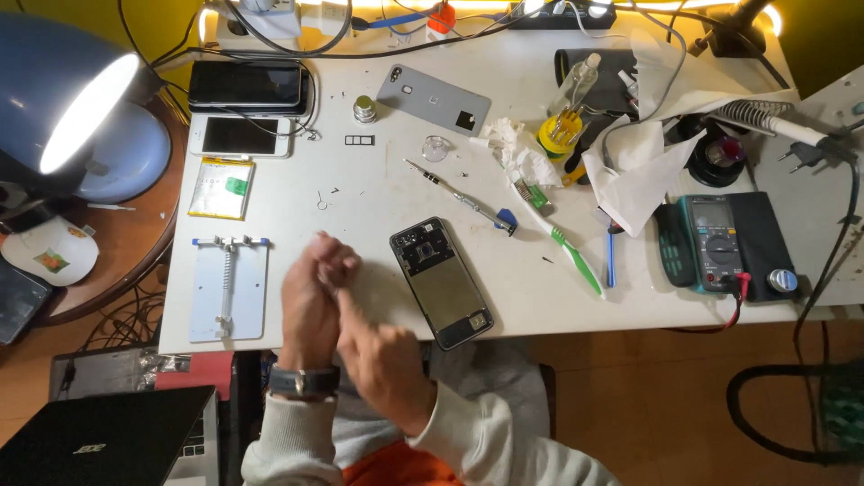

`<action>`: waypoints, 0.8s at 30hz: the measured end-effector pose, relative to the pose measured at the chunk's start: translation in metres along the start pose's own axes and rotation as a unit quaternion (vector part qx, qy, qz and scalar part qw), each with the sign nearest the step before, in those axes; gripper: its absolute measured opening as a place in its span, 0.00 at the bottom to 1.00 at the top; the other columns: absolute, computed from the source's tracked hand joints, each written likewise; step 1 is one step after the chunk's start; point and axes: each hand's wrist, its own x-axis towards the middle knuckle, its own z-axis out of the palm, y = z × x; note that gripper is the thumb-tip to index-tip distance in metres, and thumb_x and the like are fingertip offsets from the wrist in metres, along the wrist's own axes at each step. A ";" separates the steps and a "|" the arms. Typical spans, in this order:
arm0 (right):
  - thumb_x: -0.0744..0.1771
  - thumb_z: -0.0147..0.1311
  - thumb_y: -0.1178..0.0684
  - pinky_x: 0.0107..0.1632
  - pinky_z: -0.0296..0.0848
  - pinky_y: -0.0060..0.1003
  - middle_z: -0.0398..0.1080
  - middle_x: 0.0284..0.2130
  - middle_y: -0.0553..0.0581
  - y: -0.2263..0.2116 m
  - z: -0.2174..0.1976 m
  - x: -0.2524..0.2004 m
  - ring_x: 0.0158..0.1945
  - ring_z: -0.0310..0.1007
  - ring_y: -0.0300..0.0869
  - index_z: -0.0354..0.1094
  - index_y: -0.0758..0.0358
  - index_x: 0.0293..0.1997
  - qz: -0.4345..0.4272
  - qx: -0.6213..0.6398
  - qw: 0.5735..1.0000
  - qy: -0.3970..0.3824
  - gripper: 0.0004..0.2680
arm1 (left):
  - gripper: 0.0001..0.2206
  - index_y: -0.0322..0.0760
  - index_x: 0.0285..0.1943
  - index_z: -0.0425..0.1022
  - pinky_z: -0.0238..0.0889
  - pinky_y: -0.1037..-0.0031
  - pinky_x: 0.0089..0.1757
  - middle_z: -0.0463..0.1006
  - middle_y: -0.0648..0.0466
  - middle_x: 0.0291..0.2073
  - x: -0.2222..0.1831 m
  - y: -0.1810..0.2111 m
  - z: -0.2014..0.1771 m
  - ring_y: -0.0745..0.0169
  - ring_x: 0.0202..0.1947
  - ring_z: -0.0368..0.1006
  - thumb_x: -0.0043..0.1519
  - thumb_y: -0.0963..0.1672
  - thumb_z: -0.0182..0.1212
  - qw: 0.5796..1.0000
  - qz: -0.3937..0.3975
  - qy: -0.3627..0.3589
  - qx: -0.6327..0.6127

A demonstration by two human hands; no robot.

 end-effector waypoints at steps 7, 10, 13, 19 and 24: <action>0.70 0.40 0.56 0.35 0.72 0.45 0.74 0.27 0.65 -0.003 -0.007 -0.047 0.23 0.74 0.54 0.60 0.67 0.70 0.101 0.167 0.980 -0.035 0.18 | 0.10 0.45 0.31 0.66 0.59 0.76 0.41 0.66 0.61 0.27 0.001 0.006 -0.017 0.68 0.32 0.62 0.66 0.43 0.59 0.998 0.039 -0.046 0.008; 0.72 0.35 0.55 0.31 0.72 0.33 0.64 0.16 0.47 -0.010 -0.028 -0.020 0.15 0.64 0.35 0.57 0.65 0.72 0.133 0.217 0.967 -0.026 0.18 | 0.04 0.42 0.32 0.75 0.66 0.74 0.47 0.79 0.53 0.36 0.018 0.002 -0.013 0.60 0.40 0.73 0.61 0.41 0.63 0.998 0.055 -0.031 -0.021; 0.72 0.37 0.52 0.24 0.69 0.33 0.65 0.13 0.51 -0.010 -0.035 -0.007 0.12 0.60 0.36 0.59 0.64 0.70 0.181 0.263 0.948 -0.021 0.17 | 0.04 0.38 0.36 0.75 0.69 0.75 0.45 0.82 0.47 0.41 0.019 -0.004 -0.020 0.59 0.42 0.77 0.60 0.40 0.66 0.995 0.074 -0.061 0.009; 0.72 0.41 0.46 0.24 0.64 0.29 0.65 0.23 0.54 -0.003 -0.027 0.013 0.21 0.61 0.36 0.61 0.65 0.63 0.276 0.380 0.883 0.000 0.16 | 0.03 0.36 0.37 0.74 0.70 0.77 0.43 0.83 0.45 0.43 0.006 -0.005 -0.009 0.60 0.42 0.77 0.62 0.40 0.64 0.986 0.100 -0.069 0.118; 0.71 0.40 0.50 0.24 0.65 0.26 0.71 0.28 0.57 0.009 -0.023 0.038 0.22 0.65 0.33 0.59 0.73 0.65 0.266 0.429 0.863 0.032 0.17 | 0.05 0.30 0.47 0.76 0.69 0.79 0.40 0.83 0.41 0.44 0.000 -0.010 0.000 0.61 0.41 0.78 0.68 0.40 0.57 0.971 0.143 -0.057 0.182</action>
